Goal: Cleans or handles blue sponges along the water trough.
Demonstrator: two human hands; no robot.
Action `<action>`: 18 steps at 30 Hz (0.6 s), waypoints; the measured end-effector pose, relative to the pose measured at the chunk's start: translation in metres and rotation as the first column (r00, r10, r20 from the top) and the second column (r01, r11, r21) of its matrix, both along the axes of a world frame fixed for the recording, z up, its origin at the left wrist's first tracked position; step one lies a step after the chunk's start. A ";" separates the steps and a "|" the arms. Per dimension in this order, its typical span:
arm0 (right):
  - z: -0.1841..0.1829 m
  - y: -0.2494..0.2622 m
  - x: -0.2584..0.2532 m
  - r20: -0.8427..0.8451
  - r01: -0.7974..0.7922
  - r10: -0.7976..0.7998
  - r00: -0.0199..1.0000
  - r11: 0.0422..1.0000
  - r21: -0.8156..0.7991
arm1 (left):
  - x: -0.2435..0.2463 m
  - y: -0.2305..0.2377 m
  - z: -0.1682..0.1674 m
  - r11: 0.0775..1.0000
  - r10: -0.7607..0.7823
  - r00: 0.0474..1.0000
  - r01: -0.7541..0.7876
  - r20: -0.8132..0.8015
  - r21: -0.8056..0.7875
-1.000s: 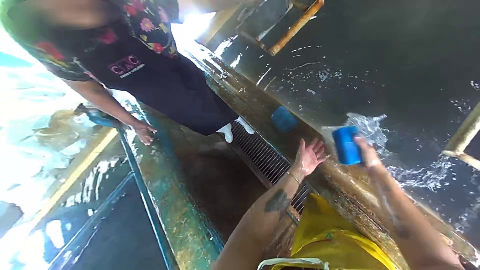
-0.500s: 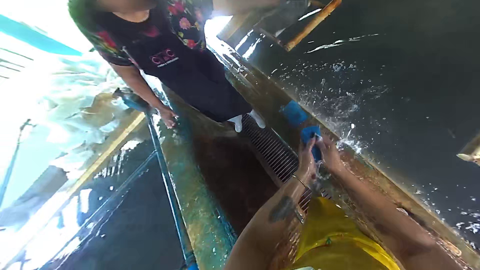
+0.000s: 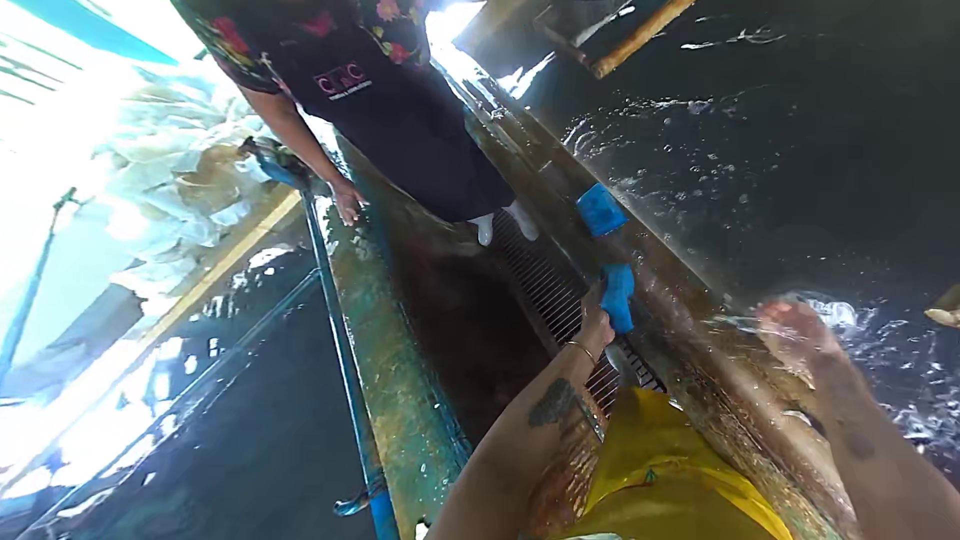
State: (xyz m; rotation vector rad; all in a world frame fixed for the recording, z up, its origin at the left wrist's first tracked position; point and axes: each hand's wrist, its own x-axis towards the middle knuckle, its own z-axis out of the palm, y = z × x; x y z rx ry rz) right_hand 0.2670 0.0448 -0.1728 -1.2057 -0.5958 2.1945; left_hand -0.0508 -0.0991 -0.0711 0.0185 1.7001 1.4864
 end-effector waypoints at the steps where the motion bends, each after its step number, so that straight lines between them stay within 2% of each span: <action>1: 0.026 -0.001 -0.031 -0.096 -0.030 0.031 0.995 0.999 0.012 | 0.005 0.006 -0.001 1.000 -0.020 1.000 0.020 -0.019 -0.010; 3: 0.085 -0.009 -0.084 -0.136 -0.151 0.172 0.976 0.977 0.151 | 0.017 0.018 0.002 0.998 -0.058 0.997 0.057 -0.053 -0.010; 4: 0.108 -0.013 -0.107 -0.067 -0.165 0.192 0.979 0.943 0.290 | 0.022 0.025 0.004 0.997 -0.073 0.996 0.074 -0.056 0.016; 6: 0.122 -0.020 -0.140 0.087 -0.171 0.148 0.985 0.801 0.574 | 0.033 0.034 0.011 0.989 -0.104 0.993 0.109 -0.054 0.102; 7: 0.120 -0.020 -0.149 0.120 -0.229 0.199 0.973 0.746 0.625 | 0.035 0.035 0.016 0.977 -0.131 0.989 0.141 -0.072 0.161; 9: 0.117 -0.020 -0.159 0.099 -0.375 0.389 0.916 0.740 0.559 | 0.032 0.033 0.024 0.913 -0.250 0.947 0.299 -0.200 0.276; 10: 0.119 -0.024 -0.161 0.065 -0.420 0.454 0.889 0.749 0.513 | 0.026 0.033 0.029 0.877 -0.313 0.895 0.401 -0.319 0.265; 12: 0.126 -0.035 -0.161 0.016 -0.508 0.555 0.831 0.748 0.426 | 0.012 0.032 0.046 0.790 -0.477 0.691 0.608 -0.543 0.080; 13: 0.127 -0.040 -0.163 0.024 -0.532 0.575 0.818 0.740 0.411 | 0.010 0.033 0.056 0.754 -0.544 0.606 0.657 -0.580 -0.022; 14: 0.125 -0.045 -0.165 0.058 -0.536 0.568 0.821 0.730 0.423 | 0.012 0.035 0.063 0.743 -0.577 0.568 0.664 -0.587 -0.088; 16: 0.123 -0.048 -0.169 0.099 -0.501 0.522 0.847 0.723 0.476 | 0.019 0.039 0.065 0.756 -0.540 0.545 0.649 -0.641 -0.085; 18: 0.123 -0.045 -0.167 0.080 -0.470 0.500 0.862 0.731 0.494 | 0.028 0.043 0.061 0.771 -0.414 0.545 0.636 -0.729 0.038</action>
